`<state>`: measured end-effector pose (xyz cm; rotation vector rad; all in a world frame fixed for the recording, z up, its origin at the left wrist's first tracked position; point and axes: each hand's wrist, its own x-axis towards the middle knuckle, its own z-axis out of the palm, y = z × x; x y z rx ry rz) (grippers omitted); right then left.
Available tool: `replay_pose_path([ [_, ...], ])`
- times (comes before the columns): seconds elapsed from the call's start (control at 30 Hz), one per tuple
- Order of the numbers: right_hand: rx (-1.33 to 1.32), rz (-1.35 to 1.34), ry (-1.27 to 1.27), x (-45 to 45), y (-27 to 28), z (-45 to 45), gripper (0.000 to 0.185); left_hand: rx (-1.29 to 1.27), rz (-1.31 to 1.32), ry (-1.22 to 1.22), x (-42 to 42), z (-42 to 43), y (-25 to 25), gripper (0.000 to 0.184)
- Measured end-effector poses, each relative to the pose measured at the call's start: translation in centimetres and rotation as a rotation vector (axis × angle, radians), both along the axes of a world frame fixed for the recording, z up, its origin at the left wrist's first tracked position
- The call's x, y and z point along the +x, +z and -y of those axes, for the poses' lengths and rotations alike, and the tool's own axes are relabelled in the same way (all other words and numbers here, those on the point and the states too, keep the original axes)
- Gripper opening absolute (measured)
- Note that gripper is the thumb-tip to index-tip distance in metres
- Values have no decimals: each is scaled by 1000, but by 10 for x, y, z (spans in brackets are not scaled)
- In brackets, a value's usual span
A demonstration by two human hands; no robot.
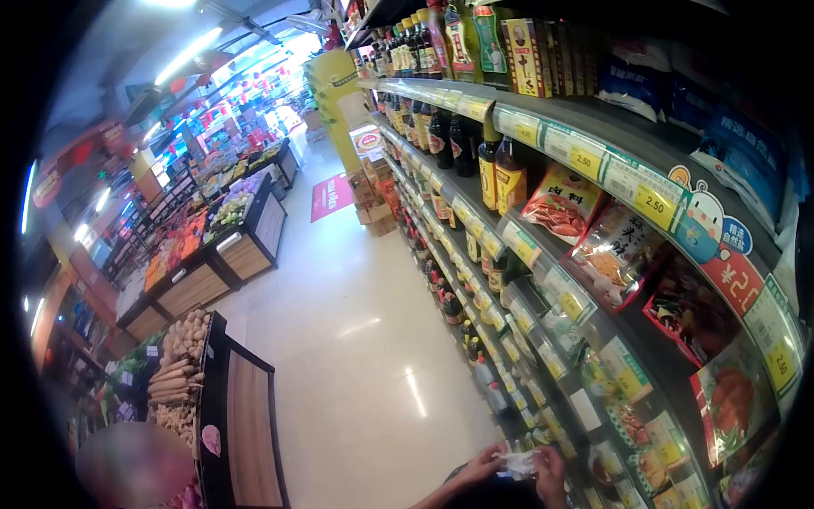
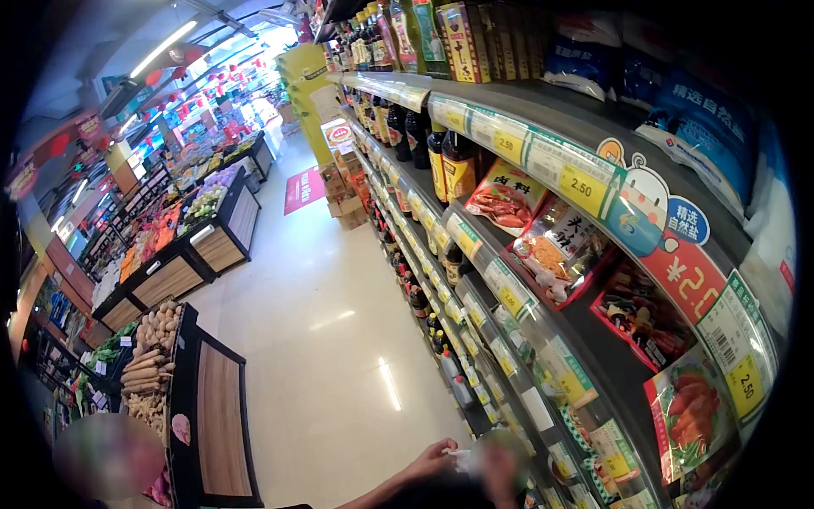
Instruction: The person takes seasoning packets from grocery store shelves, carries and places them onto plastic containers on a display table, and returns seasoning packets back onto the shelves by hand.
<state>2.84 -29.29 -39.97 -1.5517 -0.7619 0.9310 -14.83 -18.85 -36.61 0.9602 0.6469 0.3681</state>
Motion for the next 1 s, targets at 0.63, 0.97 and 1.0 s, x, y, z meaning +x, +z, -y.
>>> replay_pose_path([
  [0.63, -97, 44, 454, -35, -83, -9, 18, 42, -116, 103, -59, 54, 51, 30],
  [0.97, -170, -709, 413, -77, -2, 44, 30, -47, -41, 479, -97, 145, 60, 13],
  [1.0, -239, -685, 601, -73, -7, 48, 32, 31, -20, 441, -103, 157, 14, 17],
])
